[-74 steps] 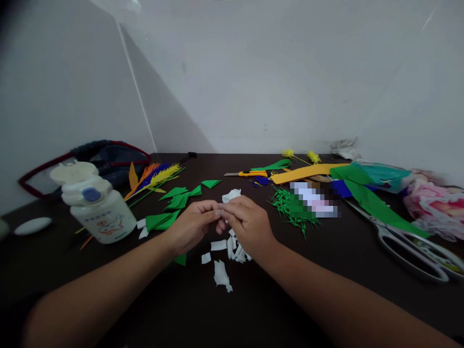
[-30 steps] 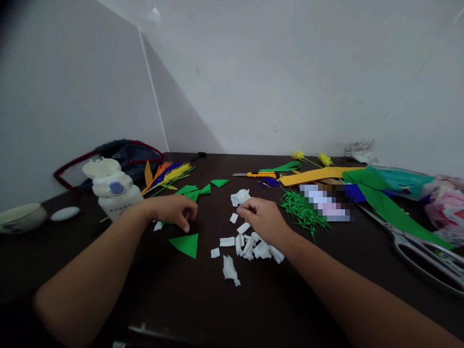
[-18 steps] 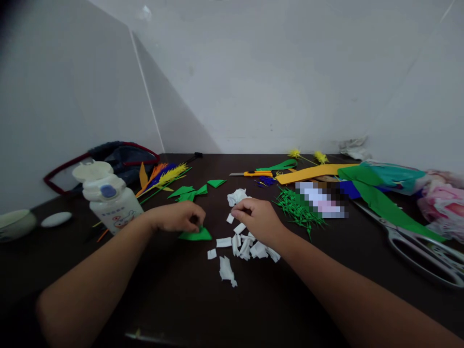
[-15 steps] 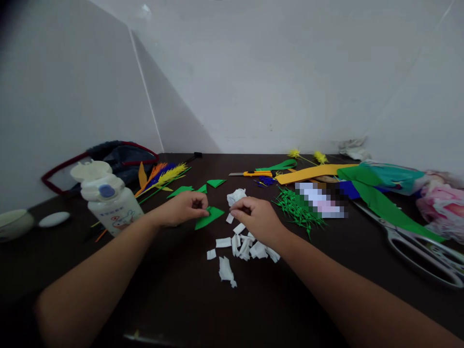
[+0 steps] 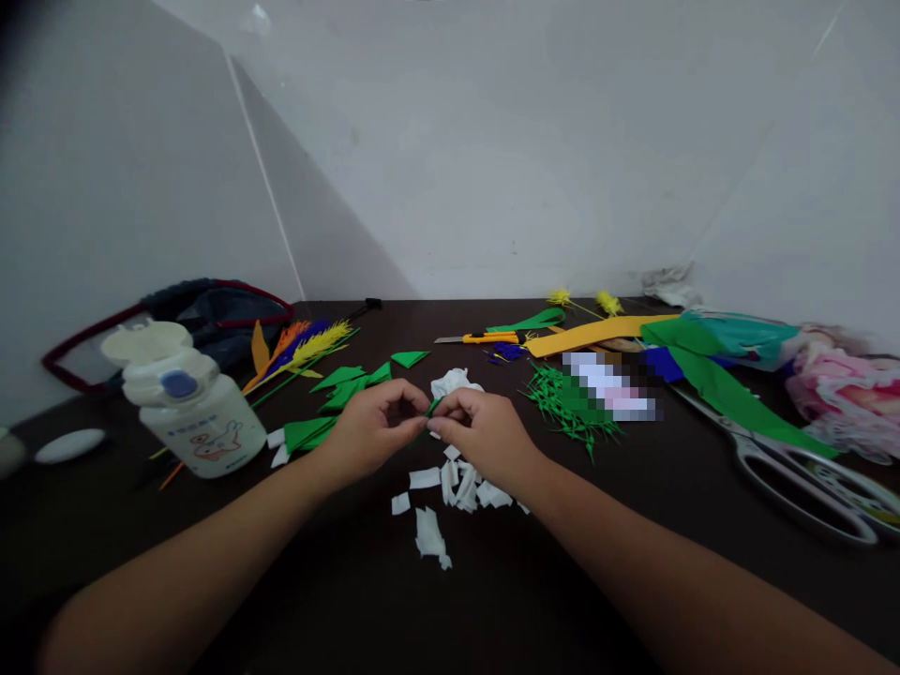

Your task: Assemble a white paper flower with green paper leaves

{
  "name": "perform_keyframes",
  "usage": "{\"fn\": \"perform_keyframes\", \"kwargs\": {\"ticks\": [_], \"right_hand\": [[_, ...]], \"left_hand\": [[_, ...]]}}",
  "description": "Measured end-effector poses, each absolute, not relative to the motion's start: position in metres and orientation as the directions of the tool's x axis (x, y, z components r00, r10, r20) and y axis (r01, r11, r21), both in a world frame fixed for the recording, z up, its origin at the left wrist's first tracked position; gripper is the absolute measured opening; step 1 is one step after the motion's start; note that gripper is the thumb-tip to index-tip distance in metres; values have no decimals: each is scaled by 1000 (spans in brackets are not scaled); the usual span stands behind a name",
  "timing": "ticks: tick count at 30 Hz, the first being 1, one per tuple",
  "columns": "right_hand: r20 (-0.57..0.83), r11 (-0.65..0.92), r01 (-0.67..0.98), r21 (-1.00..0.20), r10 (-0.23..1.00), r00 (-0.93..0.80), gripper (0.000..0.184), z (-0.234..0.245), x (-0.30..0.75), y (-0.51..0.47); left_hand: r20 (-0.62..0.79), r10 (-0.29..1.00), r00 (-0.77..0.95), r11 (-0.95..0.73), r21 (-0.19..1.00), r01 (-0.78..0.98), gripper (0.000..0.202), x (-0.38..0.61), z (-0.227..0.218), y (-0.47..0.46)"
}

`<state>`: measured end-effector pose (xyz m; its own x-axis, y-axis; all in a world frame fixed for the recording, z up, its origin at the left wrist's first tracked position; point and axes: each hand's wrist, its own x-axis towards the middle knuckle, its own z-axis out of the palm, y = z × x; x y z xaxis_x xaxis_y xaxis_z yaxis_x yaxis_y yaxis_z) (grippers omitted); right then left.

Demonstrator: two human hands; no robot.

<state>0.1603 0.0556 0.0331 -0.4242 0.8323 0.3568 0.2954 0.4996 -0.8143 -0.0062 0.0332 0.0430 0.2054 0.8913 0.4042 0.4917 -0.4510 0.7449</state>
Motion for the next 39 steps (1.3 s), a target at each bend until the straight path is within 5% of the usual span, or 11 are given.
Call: {"fn": "perform_keyframes", "kwargs": {"ticks": [6,14,27,33,39], "right_hand": [[329,433,185,-882,848,-415,9,29,164,60],[319,415,168,-894,854,-410,9,33,165,57],[337,471,296,-831,849,-406,10,34,164,55],[417,483,199,-853,859,-298,17,29,160,53],[527,625,337,-704,778,-343,8,36,160,44]], "left_hand": [[356,927,115,-374,884,279,8,0,42,33],[370,927,64,-374,924,74,18,5,40,35],[319,941,113,-324,946,23,21,2,46,29],[302,951,69,-303,953,4,18,2,45,30],[289,957,40,-288,957,-14,18,1,44,31]]}}
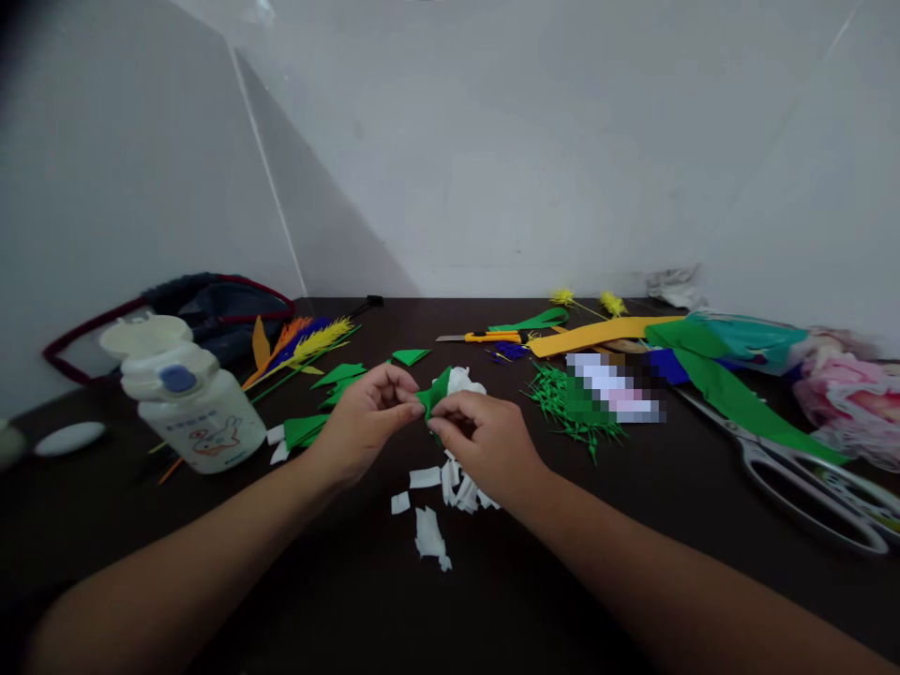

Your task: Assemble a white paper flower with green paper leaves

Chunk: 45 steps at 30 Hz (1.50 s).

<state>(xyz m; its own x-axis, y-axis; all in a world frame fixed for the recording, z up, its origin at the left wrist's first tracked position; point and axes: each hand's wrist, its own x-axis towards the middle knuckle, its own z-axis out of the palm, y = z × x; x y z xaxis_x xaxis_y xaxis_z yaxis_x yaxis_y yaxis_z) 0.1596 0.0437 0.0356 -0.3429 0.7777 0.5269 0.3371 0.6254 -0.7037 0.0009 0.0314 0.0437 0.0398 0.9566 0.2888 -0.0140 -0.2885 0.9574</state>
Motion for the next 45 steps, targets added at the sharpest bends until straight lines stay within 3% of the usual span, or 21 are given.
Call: {"fn": "perform_keyframes", "kwargs": {"ticks": [16,32,45], "right_hand": [[568,634,401,-662,772,-284,15,32,162,47],[379,496,332,-802,853,-358,9,37,162,50],[318,404,147,-903,857,-405,4,33,161,52]], "left_hand": [[305,952,34,-305,952,0,17,5,40,30],[392,916,86,-401,894,198,13,4,44,26],[322,945,58,-324,946,23,22,5,43,29]]}}
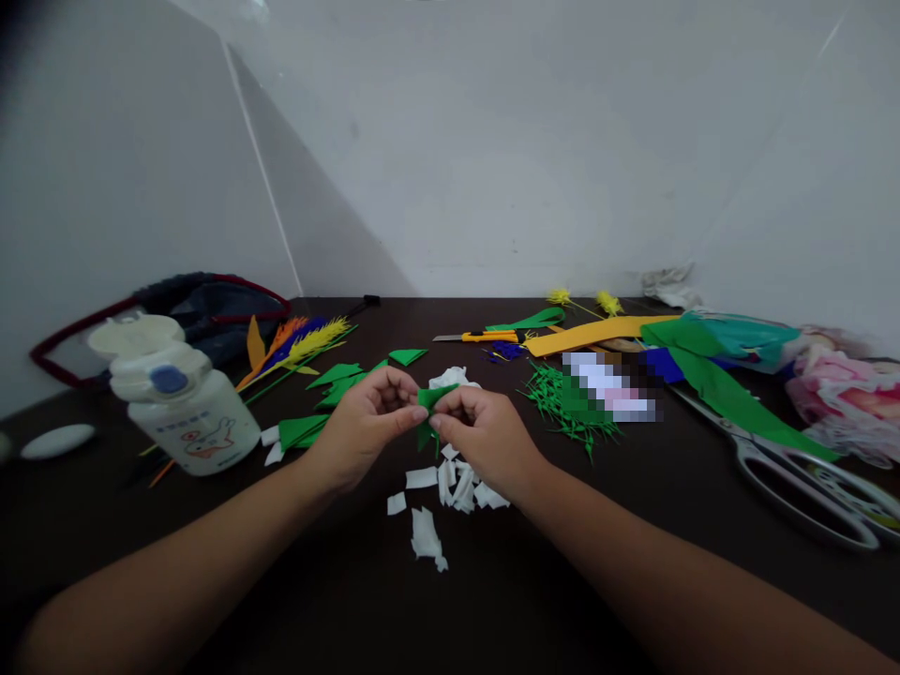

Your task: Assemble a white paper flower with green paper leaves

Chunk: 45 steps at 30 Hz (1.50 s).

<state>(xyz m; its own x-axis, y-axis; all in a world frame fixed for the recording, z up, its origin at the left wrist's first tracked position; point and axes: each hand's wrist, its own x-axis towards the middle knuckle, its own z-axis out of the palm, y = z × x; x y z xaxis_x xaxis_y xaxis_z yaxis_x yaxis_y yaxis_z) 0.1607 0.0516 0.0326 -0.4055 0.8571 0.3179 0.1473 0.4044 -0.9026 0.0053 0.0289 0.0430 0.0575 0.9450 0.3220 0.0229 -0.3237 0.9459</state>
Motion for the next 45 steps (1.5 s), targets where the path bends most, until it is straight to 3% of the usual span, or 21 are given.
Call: {"fn": "perform_keyframes", "kwargs": {"ticks": [11,16,20,23,25,30,36,42,45], "right_hand": [[246,271,8,-963,886,-394,5,31,160,54],[263,331,124,-935,886,-381,5,35,158,54],[301,495,341,-800,821,-484,5,31,138,40],[357,753,378,-539,610,-707,7,22,121,26],[379,823,347,-449,527,-761,11,18,117,22],[453,754,265,-601,594,-665,10,30,138,35],[373,518,447,-730,849,-374,8,48,166,50],[396,523,475,-707,850,-347,30,45,167,53],[405,532,415,-738,841,-359,29,43,170,58]], "left_hand": [[277,960,40,-277,961,-13,16,2,41,34],[321,934,-159,-317,947,49,15,-24,40,51],[328,915,-233,-351,934,-62,14,-35,45,57],[305,936,-178,-331,933,-140,14,-30,49,51],[279,951,-135,-298,942,-156,13,-26,50,47],[218,975,-45,-222,969,-112,9,-23,44,45],[165,985,50,-158,979,-127,12,-20,39,44],[151,985,86,-146,988,-58,16,-16,35,43],[155,984,90,-155,988,-15,17,-15,32,44]]}}
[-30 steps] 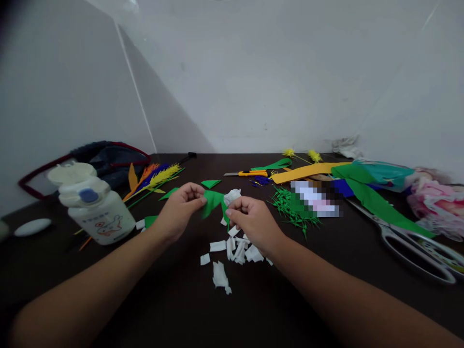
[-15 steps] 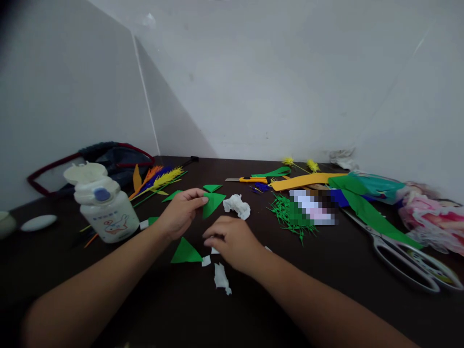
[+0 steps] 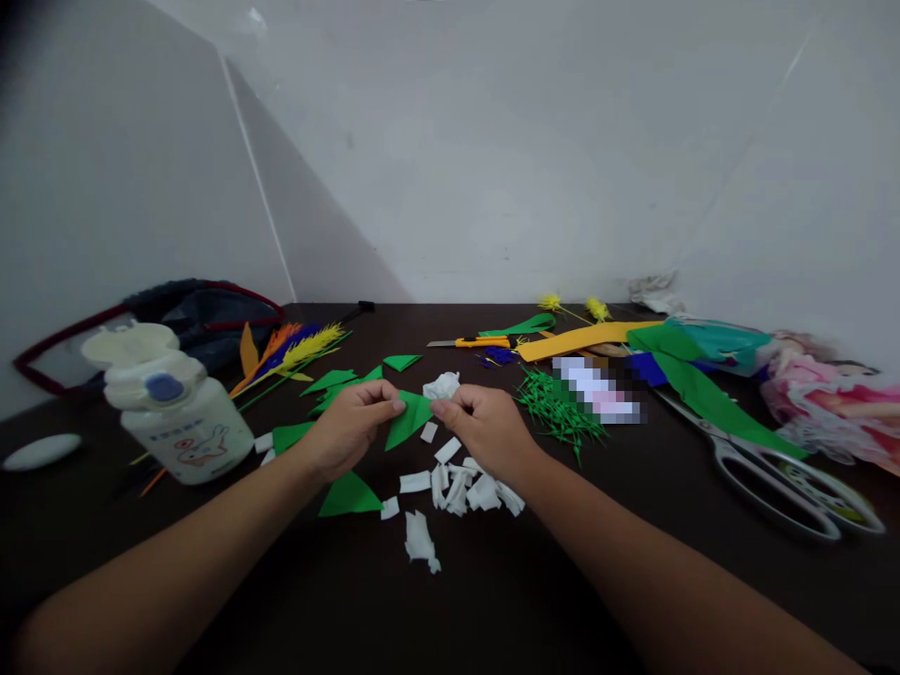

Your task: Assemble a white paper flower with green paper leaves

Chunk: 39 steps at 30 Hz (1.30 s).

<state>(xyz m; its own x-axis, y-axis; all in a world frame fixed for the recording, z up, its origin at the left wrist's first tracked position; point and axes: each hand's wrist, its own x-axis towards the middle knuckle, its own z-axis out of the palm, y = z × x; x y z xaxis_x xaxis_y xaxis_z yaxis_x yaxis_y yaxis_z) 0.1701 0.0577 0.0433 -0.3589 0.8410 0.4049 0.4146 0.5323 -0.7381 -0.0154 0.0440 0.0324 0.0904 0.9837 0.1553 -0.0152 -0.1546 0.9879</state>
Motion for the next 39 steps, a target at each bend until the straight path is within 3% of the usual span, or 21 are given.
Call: {"fn": "perform_keyframes", "kwargs": {"ticks": [5,10,14,17,24,33,39], "right_hand": [[394,532,331,-779,827,-401,9,40,173,65],[396,492,256,-832,850,-349,17,37,171,67],[400,446,236,-863,890,-221,11,41,172,63],[448,481,265,-836,876,-178,13,44,172,61],[524,593,194,-782,793,-311,14,39,168,59],[688,789,222,-573,610,-393,14,40,165,54],[683,793,261,-550,608,-405,15,36,164,56]], "left_hand": [[161,984,76,-162,987,5,17,-14,28,46],[149,985,81,-149,989,-17,14,-13,25,47],[149,984,95,-147,989,-28,13,-12,26,46],[161,981,108,-164,986,16,13,-11,28,44],[180,975,129,-203,960,193,15,-8,34,37],[181,963,201,-229,941,249,16,-6,41,31],[153,964,219,-192,967,170,13,-5,41,29]]}}
